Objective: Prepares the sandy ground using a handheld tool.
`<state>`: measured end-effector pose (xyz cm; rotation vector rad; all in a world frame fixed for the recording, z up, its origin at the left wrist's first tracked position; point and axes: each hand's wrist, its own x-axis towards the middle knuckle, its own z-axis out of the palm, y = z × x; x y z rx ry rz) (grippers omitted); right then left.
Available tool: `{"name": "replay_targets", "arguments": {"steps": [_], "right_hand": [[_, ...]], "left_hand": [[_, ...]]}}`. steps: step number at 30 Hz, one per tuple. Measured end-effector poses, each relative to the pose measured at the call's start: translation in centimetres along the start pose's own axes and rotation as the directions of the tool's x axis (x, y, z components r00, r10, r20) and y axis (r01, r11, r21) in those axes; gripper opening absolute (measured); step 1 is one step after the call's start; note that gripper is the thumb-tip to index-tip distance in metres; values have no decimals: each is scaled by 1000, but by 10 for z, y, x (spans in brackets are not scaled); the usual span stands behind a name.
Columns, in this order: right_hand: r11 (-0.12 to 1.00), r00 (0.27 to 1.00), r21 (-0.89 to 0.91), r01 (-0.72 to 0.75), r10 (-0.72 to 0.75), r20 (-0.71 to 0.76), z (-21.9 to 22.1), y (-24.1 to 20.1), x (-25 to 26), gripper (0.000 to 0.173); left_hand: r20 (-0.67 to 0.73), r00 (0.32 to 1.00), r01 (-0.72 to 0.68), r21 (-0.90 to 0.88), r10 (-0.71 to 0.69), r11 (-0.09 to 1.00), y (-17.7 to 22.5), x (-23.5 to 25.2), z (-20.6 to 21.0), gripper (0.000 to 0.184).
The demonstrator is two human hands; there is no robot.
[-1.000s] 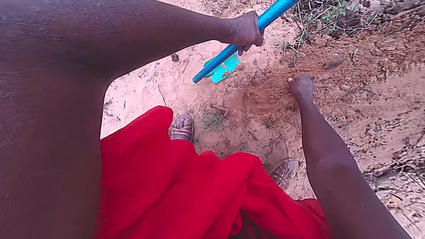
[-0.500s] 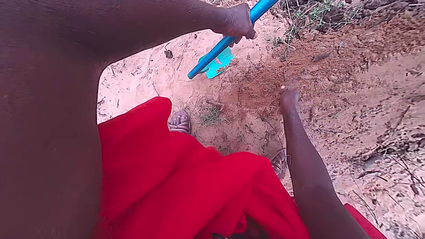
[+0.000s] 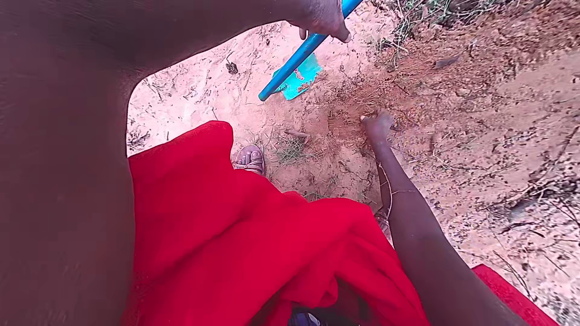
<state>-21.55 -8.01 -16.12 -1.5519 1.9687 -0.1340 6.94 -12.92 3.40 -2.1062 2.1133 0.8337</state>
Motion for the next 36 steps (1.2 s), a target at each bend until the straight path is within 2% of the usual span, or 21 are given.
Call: {"name": "replay_targets", "arguments": {"steps": [3, 7, 8, 10, 12, 13, 18, 23, 25, 28, 30, 33, 36], "right_hand": [[1000, 998, -4, 2, -2, -60, 14, -5, -3, 34], [990, 982, 28, 135, -130, -140, 29, 2, 0, 33], [981, 973, 71, 180, -167, -157, 31, 6, 3, 31], [954, 973, 232, 188, -148, -177, 38, 14, 14, 26], [892, 989, 432, 129, -84, -122, 41, 17, 21, 22], [878, 995, 471, 88, -53, -87, 40, 15, 23, 22], [986, 994, 165, -10, 28, -105, 37, -3, 15, 31], [980, 988, 190, -55, 81, -131, 39, 5, -4, 30], [990, 992, 139, -32, 49, -119, 34, 0, -18, 30], [992, 993, 42, 117, -115, -40, 32, -22, -57, 30], [991, 992, 54, 124, -123, -13, 36, -36, -65, 31], [983, 998, 179, -30, 39, -48, 47, -33, -44, 34], [968, 993, 246, -57, 81, -87, 41, -30, -15, 62]], "left_hand": [[-19, 999, -36, -58, 35, 998, -5, 5, 3, 46], [-6, 979, -202, -75, 202, 976, -33, 56, 22, 38], [0, 979, -204, -89, 205, 975, -33, 57, 22, 37], [18, 991, -129, -110, 132, 986, -17, 29, 12, 36], [2, 998, -66, -122, 67, 990, -6, 10, 6, 37], [-8, 998, -66, -126, 65, 990, -5, 8, 6, 37], [26, 995, -90, -160, 96, 983, -7, 11, 7, 34], [14, 997, -74, -178, 77, 981, -6, 10, 8, 37], [16, 997, -75, -208, 80, 975, -8, 12, 9, 34], [55, 992, -92, -274, 111, 957, -8, 13, 10, 27], [69, 990, -101, -292, 127, 951, -8, 15, 9, 25], [43, 995, -82, -228, 95, 970, -6, 16, 12, 27], [34, 992, -111, -240, 123, 964, -12, 25, 16, 26]]}}
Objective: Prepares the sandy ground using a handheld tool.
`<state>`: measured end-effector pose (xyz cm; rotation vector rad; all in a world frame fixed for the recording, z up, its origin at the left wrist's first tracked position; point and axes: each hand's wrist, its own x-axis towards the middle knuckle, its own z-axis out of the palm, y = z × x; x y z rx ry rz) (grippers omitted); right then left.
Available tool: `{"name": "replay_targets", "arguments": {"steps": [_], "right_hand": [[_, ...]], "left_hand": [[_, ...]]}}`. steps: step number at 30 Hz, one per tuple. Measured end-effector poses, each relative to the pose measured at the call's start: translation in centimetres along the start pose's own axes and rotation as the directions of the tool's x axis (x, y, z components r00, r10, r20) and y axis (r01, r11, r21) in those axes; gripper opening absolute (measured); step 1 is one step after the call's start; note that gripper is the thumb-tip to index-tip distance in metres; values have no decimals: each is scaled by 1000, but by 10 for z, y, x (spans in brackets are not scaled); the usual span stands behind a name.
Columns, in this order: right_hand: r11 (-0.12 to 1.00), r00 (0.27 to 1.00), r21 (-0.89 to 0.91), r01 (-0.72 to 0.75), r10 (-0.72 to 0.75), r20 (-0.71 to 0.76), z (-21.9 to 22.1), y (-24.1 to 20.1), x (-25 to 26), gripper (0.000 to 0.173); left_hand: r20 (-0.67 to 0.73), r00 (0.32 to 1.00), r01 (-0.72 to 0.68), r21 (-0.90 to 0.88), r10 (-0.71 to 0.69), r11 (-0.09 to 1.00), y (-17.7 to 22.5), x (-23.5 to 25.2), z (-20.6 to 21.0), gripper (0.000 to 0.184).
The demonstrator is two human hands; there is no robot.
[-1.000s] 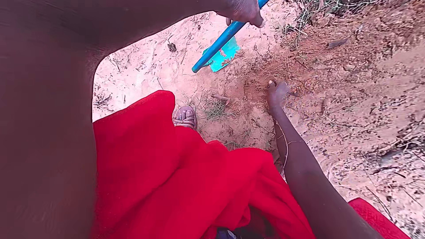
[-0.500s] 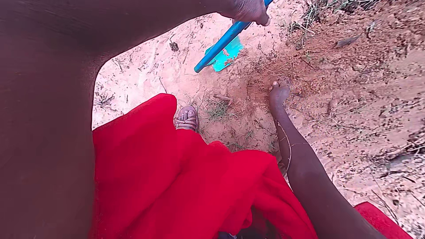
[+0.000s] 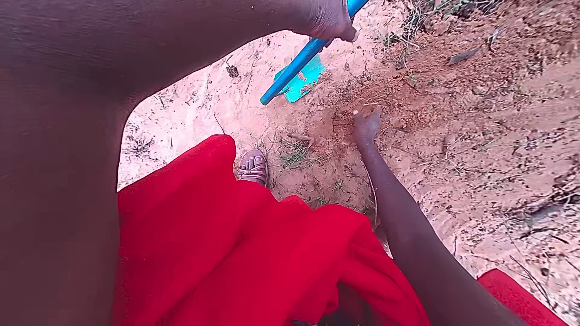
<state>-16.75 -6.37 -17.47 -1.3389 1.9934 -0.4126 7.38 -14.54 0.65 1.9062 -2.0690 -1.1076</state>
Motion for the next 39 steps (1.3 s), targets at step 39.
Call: {"name": "replay_targets", "arguments": {"steps": [39], "right_hand": [[963, 988, -245, 114, -83, 133, -121, 56, 29, 29]], "left_hand": [[-57, 996, 74, 133, -67, 988, 21, -23, -6, 35]]}}
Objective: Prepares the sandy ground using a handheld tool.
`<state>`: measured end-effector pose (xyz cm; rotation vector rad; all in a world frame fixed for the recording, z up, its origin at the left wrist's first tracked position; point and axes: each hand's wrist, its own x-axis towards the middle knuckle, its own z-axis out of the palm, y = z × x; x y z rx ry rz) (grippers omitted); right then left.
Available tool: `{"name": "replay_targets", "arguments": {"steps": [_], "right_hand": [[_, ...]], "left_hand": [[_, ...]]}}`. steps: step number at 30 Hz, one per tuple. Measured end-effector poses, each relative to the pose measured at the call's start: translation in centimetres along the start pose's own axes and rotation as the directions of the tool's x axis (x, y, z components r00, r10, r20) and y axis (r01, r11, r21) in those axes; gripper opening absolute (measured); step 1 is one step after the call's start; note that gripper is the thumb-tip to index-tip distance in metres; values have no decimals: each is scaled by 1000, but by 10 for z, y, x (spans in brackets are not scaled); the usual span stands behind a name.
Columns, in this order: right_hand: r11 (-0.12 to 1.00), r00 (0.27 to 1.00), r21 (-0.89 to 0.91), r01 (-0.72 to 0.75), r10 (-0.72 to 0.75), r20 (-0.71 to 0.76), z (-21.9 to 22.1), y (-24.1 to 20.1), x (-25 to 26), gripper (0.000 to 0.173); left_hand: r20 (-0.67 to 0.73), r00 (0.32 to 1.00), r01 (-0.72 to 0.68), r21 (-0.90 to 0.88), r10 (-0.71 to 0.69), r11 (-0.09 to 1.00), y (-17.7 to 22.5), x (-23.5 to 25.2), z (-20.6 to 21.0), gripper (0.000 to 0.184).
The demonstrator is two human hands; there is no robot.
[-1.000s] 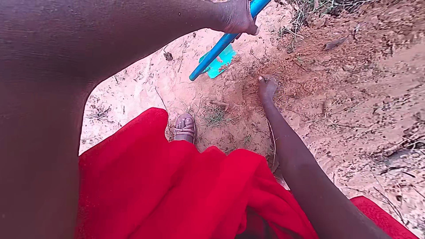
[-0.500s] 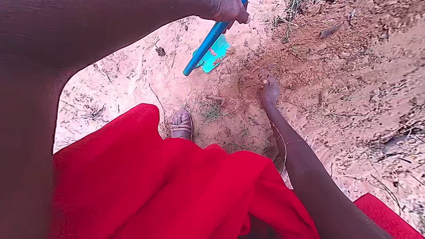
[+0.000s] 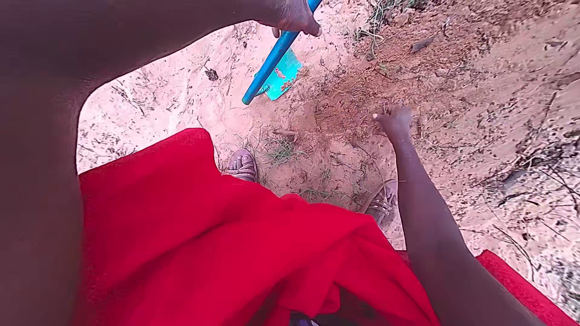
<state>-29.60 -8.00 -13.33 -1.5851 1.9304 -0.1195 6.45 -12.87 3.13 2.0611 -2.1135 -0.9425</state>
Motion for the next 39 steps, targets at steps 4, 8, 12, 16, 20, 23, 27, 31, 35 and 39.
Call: {"name": "replay_targets", "arguments": {"steps": [4, 8, 12, 16, 20, 23, 27, 31, 35, 39], "right_hand": [[998, 998, 30, 51, -52, 29, 37, -2, 0, 26], [989, 988, 71, 126, -118, -103, 67, -1, -10, 28], [975, 996, 208, 77, -66, -59, 76, 0, -13, 25], [938, 996, 342, -55, 74, -42, 74, -14, -25, 26], [939, 982, 341, 47, 18, -187, 46, -56, -30, 28], [963, 955, 268, 13, 67, -289, 24, -63, -5, 34], [972, 924, 188, -138, 195, -330, -6, -61, 31, 36], [987, 959, -97, -127, 97, -265, -17, -61, 63, 40], [963, 986, -267, 42, -83, -144, -14, -62, 95, 40], [967, 983, -188, 172, -182, -34, -10, -61, 113, 33]], "left_hand": [[44, 999, 12, -27, -11, 1000, -5, 12, 2, 35], [93, 996, 17, -145, -4, 989, -8, 16, 8, 32], [94, 995, -10, -141, 23, 990, -13, 22, 9, 32], [91, 995, -24, -159, 39, 987, -12, 20, 10, 28], [92, 994, -44, -186, 62, 982, -14, 24, 10, 25], [96, 993, -57, -176, 74, 983, -14, 25, 11, 25], [107, 991, -62, -179, 82, 982, -9, 24, 11, 23], [115, 987, -80, -253, 112, 964, -14, 26, 11, 20], [112, 985, -88, -340, 134, 936, -16, 26, 14, 15], [106, 977, -132, -389, 187, 912, -23, 30, 16, 13]]}}
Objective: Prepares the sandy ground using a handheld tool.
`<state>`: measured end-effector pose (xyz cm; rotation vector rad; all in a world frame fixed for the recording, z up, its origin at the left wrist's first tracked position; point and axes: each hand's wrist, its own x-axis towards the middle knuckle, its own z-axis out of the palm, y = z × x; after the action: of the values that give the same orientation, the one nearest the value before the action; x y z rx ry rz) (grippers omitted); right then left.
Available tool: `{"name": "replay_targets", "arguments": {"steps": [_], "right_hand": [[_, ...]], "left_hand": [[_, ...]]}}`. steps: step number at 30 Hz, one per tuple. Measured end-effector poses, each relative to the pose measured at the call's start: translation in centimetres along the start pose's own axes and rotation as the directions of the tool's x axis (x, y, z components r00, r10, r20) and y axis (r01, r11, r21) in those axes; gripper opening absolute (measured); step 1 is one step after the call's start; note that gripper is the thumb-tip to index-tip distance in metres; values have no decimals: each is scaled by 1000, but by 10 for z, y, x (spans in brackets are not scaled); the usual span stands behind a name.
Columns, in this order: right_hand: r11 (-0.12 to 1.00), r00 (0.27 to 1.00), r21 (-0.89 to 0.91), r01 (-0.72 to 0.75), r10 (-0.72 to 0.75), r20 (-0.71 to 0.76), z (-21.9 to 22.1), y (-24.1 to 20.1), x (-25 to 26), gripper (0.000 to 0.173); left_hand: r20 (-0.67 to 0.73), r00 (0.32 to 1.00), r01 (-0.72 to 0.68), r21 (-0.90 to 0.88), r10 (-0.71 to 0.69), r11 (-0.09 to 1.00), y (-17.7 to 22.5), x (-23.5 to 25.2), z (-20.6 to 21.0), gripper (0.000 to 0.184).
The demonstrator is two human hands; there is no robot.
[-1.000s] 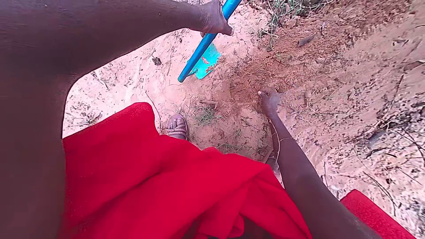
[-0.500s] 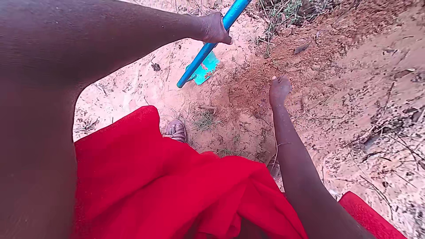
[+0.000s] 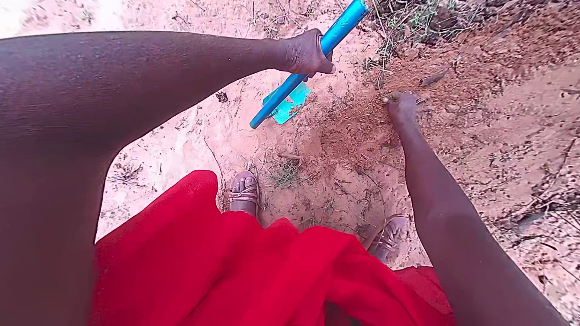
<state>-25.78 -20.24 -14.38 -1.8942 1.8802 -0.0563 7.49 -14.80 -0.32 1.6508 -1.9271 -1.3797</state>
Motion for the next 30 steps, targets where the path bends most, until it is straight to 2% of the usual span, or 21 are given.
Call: {"name": "replay_targets", "arguments": {"steps": [3, 4, 6, 9, 12, 14, 16, 18, 20, 22, 24, 26, 28, 30], "right_hand": [[935, 995, 342, -94, 99, 3, 15, 14, 4, 41], [906, 991, 404, -128, 132, 18, 18, 18, 4, 43], [874, 980, 451, -182, 197, 14, 21, 18, 1, 41], [814, 951, 542, -210, 297, -79, 36, 18, -18, 34], [824, 925, 538, -178, 327, -194, 36, -6, -63, 41], [822, 914, 532, -201, 353, -200, 41, -19, -95, 46], [796, 922, 570, -206, 352, -158, 66, -22, -109, 44], [807, 954, 564, -175, 281, -106, 84, -24, -115, 39], [843, 985, 531, -91, 155, -76, 89, -27, -113, 48], [906, 998, 423, 9, 19, -62, 83, -35, -100, 61], [962, 994, 252, 105, -107, -8, 77, -43, -86, 54], [964, 963, 46, 261, -263, 59, 76, -50, -75, 40], [859, 878, -179, 479, -468, 105, 79, -57, -64, 33], [746, 799, -289, 600, -573, 182, 78, -72, -58, 33]], "left_hand": [[-1, 1000, -28, -26, 28, 999, -4, 3, 1, 12], [0, 999, -34, -31, 34, 999, -4, 3, 1, 11], [2, 1000, -31, -33, 31, 999, -3, 4, 1, 11], [-7, 1000, -15, -54, 15, 998, -3, 4, 3, 13], [-9, 1000, -11, -70, 11, 997, -7, 3, 1, 13], [-16, 1000, 13, -28, -14, 1000, -2, 3, 1, 13], [-29, 998, 65, 89, -63, 994, 5, 0, -2, 19], [-57, 990, 139, 176, -131, 975, 11, -7, -4, 30], [-86, 984, 170, 239, -154, 956, 13, -12, -4, 37], [-73, 990, 139, 304, -123, 943, 12, -19, -4, 40], [-27, 994, 110, 341, -107, 934, 7, -25, -4, 43], [-1, 992, 117, 339, -124, 934, 1, -29, -2, 44], [23, 995, 84, 322, -97, 943, -7, -28, -3, 42], [45, 998, 28, 298, -44, 954, -15, -22, -7, 38]]}}
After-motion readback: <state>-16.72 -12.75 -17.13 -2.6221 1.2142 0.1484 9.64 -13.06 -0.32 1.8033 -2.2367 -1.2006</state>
